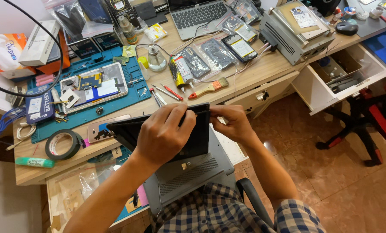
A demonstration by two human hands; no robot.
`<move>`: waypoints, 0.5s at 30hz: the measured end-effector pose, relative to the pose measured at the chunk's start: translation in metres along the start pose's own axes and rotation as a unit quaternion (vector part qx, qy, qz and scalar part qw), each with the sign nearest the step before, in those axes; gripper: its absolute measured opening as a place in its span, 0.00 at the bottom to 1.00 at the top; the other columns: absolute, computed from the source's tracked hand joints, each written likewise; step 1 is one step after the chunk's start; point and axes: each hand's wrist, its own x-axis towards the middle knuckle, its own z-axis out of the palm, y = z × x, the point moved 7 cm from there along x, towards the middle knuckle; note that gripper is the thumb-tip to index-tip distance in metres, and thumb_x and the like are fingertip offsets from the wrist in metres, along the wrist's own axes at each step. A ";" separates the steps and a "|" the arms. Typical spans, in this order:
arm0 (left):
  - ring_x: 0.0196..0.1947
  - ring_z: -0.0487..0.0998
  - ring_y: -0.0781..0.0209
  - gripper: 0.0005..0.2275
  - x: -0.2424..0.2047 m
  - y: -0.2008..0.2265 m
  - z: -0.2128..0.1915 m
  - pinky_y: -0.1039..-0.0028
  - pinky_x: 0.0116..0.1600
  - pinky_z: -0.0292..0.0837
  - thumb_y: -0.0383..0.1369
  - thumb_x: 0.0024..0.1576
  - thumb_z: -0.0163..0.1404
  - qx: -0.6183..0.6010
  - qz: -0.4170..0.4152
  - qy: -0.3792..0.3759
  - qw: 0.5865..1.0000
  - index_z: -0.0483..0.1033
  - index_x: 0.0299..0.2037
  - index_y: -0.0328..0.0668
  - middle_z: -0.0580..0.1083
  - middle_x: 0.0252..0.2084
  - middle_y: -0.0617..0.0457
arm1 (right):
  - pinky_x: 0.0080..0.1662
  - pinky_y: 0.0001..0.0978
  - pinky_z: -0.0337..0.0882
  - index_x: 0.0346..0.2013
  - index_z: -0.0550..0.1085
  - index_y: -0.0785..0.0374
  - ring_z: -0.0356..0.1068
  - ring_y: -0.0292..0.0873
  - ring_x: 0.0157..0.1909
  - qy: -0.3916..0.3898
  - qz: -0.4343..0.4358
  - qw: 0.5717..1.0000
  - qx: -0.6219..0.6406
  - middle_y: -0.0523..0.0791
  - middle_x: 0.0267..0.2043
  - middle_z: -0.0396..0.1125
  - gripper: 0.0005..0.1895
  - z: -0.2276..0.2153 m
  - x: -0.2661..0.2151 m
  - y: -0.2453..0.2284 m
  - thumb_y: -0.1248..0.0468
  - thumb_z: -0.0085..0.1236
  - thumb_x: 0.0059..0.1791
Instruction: The person removes the bezel from a laptop screen by hand. They carefully pry the plastic frame away from the display panel, working along the edges to release clips, and finally lift the bezel off completely.
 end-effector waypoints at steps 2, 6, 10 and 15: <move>0.31 0.74 0.58 0.02 -0.001 -0.001 0.000 0.77 0.36 0.73 0.27 0.53 0.49 -0.002 -0.001 0.001 1.000 0.73 0.28 0.40 0.69 0.27 0.51 | 0.29 0.34 0.70 0.38 0.75 0.71 0.70 0.41 0.26 0.001 -0.002 1.000 -0.004 0.51 0.24 0.70 0.13 0.002 -0.001 -0.005 0.76 0.54 0.39; 0.28 0.72 0.59 0.03 -0.001 -0.005 0.003 0.77 0.32 0.72 0.26 0.52 0.51 -0.050 -0.015 -0.005 0.999 0.72 0.26 0.40 0.67 0.25 0.52 | 0.29 0.36 0.71 0.36 0.75 0.71 0.68 0.40 0.26 -0.001 0.025 1.000 0.009 0.50 0.25 0.69 0.10 0.007 0.000 -0.012 0.74 0.54 0.40; 0.29 0.71 0.58 0.03 -0.002 -0.006 0.006 0.78 0.33 0.72 0.26 0.52 0.50 -0.055 -0.009 -0.005 0.998 0.71 0.27 0.39 0.66 0.25 0.52 | 0.27 0.34 0.71 0.36 0.76 0.69 0.70 0.43 0.23 -0.014 0.042 0.998 -0.034 0.49 0.20 0.68 0.12 0.006 -0.027 0.018 0.77 0.51 0.39; 0.27 0.71 0.58 0.04 0.001 -0.008 0.001 0.78 0.30 0.71 0.26 0.51 0.52 -0.081 -0.027 0.001 0.996 0.71 0.25 0.38 0.65 0.24 0.51 | 0.30 0.35 0.70 0.34 0.75 0.67 0.70 0.44 0.25 0.002 0.023 0.998 -0.056 0.48 0.23 0.69 0.13 0.007 -0.030 0.017 0.78 0.52 0.37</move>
